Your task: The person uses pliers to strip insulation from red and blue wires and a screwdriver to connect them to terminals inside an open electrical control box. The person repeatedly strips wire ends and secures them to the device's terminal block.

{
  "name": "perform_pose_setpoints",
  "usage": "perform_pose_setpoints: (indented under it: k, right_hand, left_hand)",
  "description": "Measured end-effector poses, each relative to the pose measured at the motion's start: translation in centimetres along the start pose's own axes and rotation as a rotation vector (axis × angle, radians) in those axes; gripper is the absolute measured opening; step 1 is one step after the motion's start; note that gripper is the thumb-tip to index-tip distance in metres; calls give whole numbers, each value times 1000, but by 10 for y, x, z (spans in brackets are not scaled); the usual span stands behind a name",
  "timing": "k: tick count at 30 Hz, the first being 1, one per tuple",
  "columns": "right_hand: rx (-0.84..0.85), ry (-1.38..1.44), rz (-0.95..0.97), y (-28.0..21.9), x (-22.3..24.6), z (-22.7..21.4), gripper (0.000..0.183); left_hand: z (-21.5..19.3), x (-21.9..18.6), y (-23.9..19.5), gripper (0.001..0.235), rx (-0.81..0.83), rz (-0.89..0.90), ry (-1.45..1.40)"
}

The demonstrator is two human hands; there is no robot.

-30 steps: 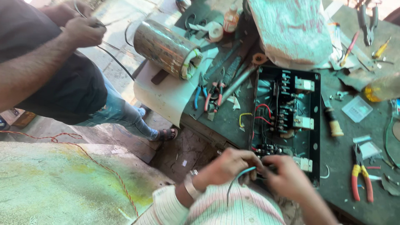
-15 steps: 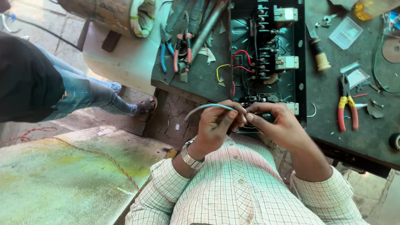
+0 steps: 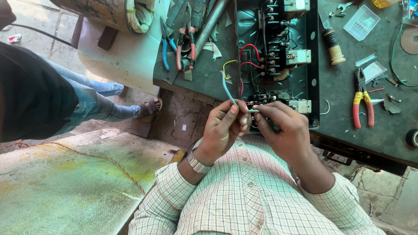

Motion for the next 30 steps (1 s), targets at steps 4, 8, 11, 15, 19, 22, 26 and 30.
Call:
perform_pose_setpoints:
  k: [4, 8, 11, 15, 19, 22, 26, 30]
  right_hand:
    - [80, -358, -142, -4, 7, -3, 20]
    - [443, -657, -325, -11, 7, 0, 23]
    - [750, -890, -424, -15, 6, 6, 24]
    - [838, -949, -520, -20, 15, 6, 21]
    - [852, -863, -262, 2, 19, -12, 36]
    - [619, -627, 56, 19, 12, -37, 37]
    - [350, -208, -96, 29, -6, -42, 39]
    - [367, -77, -55, 32, -31, -33, 21]
  left_hand:
    - [-8, -1, 0, 28, -58, -89, 65]
    - [-24, 6, 4, 34, -69, -294, 337]
    - [-31, 13, 11, 38, -28, -428, 809]
    - [-29, 17, 7, 39, 49, -472, 760]
    - [-26, 0, -1, 35, -28, -490, 320]
    - [-27, -6, -7, 33, 6, -386, 96]
    - [-28, -3, -8, 34, 111, -343, -98]
    - [-28, 4, -2, 29, 41, -313, 14]
Point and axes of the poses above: each hand's wrist, its own y-axis towards the middle knuckle, its own z-axis out of the palm, x = y × z, the point moved 2 cm from there along y, towards the middle knuckle, and after that the axes turned 13 degrees about x, right-handed, at the moved point
